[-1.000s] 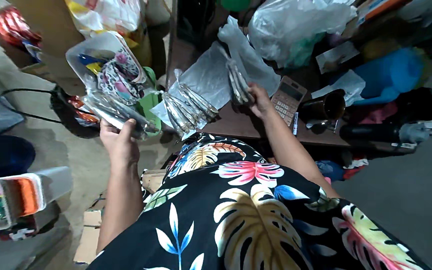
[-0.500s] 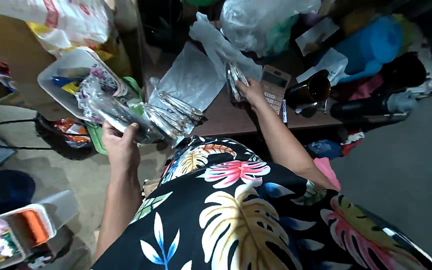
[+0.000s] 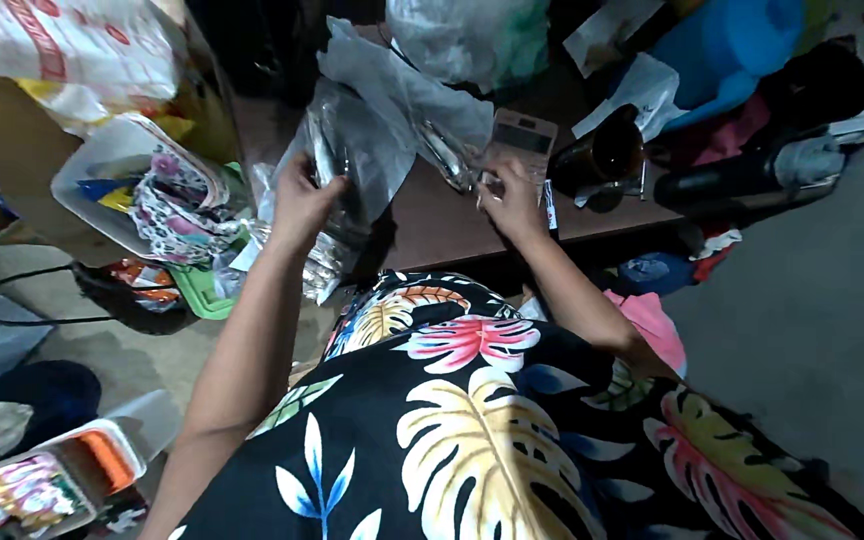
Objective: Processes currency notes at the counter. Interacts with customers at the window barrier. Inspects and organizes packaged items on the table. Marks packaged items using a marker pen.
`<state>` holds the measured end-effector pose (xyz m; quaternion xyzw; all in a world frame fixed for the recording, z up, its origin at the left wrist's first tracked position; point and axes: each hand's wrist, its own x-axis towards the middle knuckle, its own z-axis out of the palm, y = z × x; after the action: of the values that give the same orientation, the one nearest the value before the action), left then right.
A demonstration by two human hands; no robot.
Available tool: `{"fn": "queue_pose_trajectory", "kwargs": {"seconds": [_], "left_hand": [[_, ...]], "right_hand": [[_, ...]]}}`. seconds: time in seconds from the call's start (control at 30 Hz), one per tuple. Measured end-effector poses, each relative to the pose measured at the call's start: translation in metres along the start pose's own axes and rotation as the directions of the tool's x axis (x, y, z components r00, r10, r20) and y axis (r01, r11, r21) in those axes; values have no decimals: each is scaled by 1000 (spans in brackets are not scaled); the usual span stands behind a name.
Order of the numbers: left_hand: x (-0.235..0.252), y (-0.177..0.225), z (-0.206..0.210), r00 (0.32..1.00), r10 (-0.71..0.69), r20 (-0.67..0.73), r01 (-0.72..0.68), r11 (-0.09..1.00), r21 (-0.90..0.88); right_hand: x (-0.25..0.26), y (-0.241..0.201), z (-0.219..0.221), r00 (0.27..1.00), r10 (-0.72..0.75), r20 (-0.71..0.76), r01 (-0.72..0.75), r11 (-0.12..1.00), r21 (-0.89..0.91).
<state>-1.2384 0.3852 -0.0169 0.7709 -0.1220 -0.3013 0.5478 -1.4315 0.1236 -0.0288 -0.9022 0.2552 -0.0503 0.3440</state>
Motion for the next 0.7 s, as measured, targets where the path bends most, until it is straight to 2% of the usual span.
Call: {"fn": "queue_pose_trajectory", "kwargs": {"seconds": [0.1, 0.2, 0.27, 0.33, 0.43, 0.53, 0.63, 0.7], "left_hand": [[27, -9, 3, 993, -118, -27, 121, 975, 188], [33, -16, 7, 985, -154, -76, 171, 925, 338], [24, -9, 18, 985, -65, -158, 125, 904, 409], [8, 4, 37, 978, 88, -188, 12, 880, 475], [-14, 13, 78, 967, 254, -16, -219, 861, 459], [-31, 27, 121, 921, 297, 253, -371, 868, 331], [-40, 49, 157, 821, 354, 448, -483, 849, 213], [-41, 62, 173, 747, 368, 554, -553, 807, 209]], "right_hand": [[-41, 47, -24, 997, 10, -78, -18, 994, -109], [-69, 83, -37, 978, 179, -107, -201, 946, -255], [-74, 94, -41, 939, 333, -86, -344, 894, -288], [-73, 104, -41, 903, 425, -57, -424, 865, -266], [-68, 111, -44, 887, 461, -7, -452, 865, -217], [-70, 100, -67, 881, 466, 76, -464, 885, -45], [-79, 75, -94, 905, 383, 187, -419, 879, 228], [-85, 52, -107, 941, 236, 244, -330, 806, 491]]}}
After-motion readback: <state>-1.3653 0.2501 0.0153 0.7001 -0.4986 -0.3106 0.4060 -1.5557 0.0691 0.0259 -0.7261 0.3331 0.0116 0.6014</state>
